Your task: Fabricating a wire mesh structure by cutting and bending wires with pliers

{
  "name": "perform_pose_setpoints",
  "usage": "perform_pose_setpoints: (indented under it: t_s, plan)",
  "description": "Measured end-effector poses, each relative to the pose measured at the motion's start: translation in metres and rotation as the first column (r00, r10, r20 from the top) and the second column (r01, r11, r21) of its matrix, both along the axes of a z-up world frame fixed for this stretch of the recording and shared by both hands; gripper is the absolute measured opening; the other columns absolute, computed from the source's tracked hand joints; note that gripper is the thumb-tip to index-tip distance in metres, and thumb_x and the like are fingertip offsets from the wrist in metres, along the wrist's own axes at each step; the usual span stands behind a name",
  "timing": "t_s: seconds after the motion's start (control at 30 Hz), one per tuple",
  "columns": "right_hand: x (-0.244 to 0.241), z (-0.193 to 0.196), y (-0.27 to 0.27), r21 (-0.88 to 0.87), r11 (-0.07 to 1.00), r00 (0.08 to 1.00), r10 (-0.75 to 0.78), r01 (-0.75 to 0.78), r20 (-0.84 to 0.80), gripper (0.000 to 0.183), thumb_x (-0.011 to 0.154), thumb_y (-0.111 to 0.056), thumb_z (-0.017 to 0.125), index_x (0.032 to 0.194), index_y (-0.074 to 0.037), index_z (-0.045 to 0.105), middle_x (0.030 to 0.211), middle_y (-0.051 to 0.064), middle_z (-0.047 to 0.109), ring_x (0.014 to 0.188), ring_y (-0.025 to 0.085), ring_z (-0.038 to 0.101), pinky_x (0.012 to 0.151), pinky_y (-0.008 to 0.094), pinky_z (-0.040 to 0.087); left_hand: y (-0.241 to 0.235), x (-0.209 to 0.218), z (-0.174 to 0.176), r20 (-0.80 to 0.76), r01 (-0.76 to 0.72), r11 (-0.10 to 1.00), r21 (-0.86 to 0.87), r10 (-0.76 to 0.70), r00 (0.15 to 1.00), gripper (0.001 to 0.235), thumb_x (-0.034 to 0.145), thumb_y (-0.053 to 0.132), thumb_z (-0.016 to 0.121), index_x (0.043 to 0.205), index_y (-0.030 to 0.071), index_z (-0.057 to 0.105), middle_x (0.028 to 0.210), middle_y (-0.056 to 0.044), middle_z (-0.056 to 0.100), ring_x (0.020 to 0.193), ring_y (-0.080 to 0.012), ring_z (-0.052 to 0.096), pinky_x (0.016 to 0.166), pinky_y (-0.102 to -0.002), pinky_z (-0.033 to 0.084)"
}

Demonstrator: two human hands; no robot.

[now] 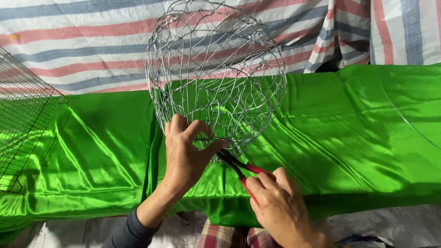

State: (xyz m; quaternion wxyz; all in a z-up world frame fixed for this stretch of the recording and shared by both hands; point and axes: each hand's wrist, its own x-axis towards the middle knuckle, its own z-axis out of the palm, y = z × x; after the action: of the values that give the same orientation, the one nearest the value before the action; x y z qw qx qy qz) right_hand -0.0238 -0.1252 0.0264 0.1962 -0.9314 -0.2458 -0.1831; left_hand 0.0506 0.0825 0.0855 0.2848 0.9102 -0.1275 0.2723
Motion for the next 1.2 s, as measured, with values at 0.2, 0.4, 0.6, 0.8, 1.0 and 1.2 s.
perform_pose_setpoints:
  t_s: [0.2, 0.4, 0.6, 0.8, 1.0, 1.2]
  plan:
    - [0.004, -0.016, 0.015, 0.382, 0.923, 0.949, 0.083, 0.042, -0.305, 0.014, 0.076, -0.009, 0.073, 0.087, -0.013, 0.065, 0.062, -0.001, 0.068, 0.054, 0.019, 0.058, 0.062, 0.034, 0.048, 0.004, 0.002, -0.003, 0.022, 0.006, 1.000, -0.028, -0.006, 1.000, 0.043, 0.064, 0.030, 0.098, 0.078, 0.011, 0.062, 0.097, -0.008, 0.042, 0.092, -0.0268, 0.043, 0.079, -0.039, 0.042]
    - [0.011, -0.038, 0.025, 0.682, 0.704, 0.807, 0.279, 0.196, -0.520, 0.015, 0.085, -0.013, 0.076, 0.098, -0.005, 0.076, 0.065, 0.000, 0.071, 0.048, 0.011, 0.049, 0.045, 0.029, 0.038, 0.003, 0.000, -0.001, 0.004, 0.010, 0.998, -0.063, -0.010, 1.000, 0.035, 0.071, 0.029, 0.095, 0.077, 0.010, 0.066, 0.093, -0.006, 0.040, 0.089, -0.0244, 0.041, 0.075, -0.037, 0.039]
    - [0.021, -0.046, 0.023, 0.748, 0.606, 0.725, 0.382, 0.271, -0.573, 0.022, 0.091, -0.011, 0.077, 0.073, -0.008, 0.063, 0.061, -0.003, 0.051, 0.052, 0.009, 0.040, 0.048, 0.027, 0.032, -0.002, -0.002, -0.012, 0.026, 0.032, 0.992, -0.124, -0.029, 0.999, 0.026, 0.074, 0.017, 0.092, 0.082, 0.010, 0.068, 0.092, -0.005, 0.038, 0.089, -0.0226, 0.040, 0.075, -0.034, 0.039]
    - [0.034, -0.048, 0.036, 0.818, 0.527, 0.750, 0.439, 0.231, -0.495, 0.025, 0.092, -0.015, 0.076, 0.073, -0.009, 0.062, 0.059, -0.002, 0.051, 0.050, 0.012, 0.041, 0.050, 0.030, 0.034, -0.002, -0.007, -0.004, 0.008, 0.050, 0.987, -0.156, -0.050, 0.999, 0.022, 0.077, 0.013, 0.088, 0.082, 0.009, 0.067, 0.092, -0.005, 0.038, 0.086, -0.0207, 0.042, 0.072, -0.033, 0.040]
    - [0.043, -0.037, 0.059, 0.844, 0.406, 0.749, 0.420, 0.350, -0.513, 0.022, 0.088, -0.013, 0.082, 0.077, 0.000, 0.069, 0.056, 0.007, 0.056, 0.048, 0.013, 0.049, 0.044, 0.024, 0.039, 0.004, -0.008, -0.008, 0.029, 0.095, 0.958, -0.272, -0.090, 0.996, 0.022, 0.086, 0.020, 0.086, 0.087, 0.019, 0.064, 0.088, -0.006, 0.040, 0.081, -0.0308, 0.055, 0.082, -0.039, 0.049]
    - [0.038, -0.023, 0.074, 0.881, 0.341, 0.791, 0.410, 0.329, -0.454, 0.020, 0.087, -0.010, 0.081, 0.077, -0.003, 0.066, 0.054, 0.004, 0.053, 0.046, 0.010, 0.048, 0.045, 0.024, 0.042, 0.002, -0.011, -0.004, 0.018, 0.077, 0.953, -0.292, -0.075, 0.997, 0.020, 0.086, 0.017, 0.084, 0.089, 0.018, 0.064, 0.089, -0.005, 0.042, 0.081, -0.0292, 0.057, 0.081, -0.039, 0.050]
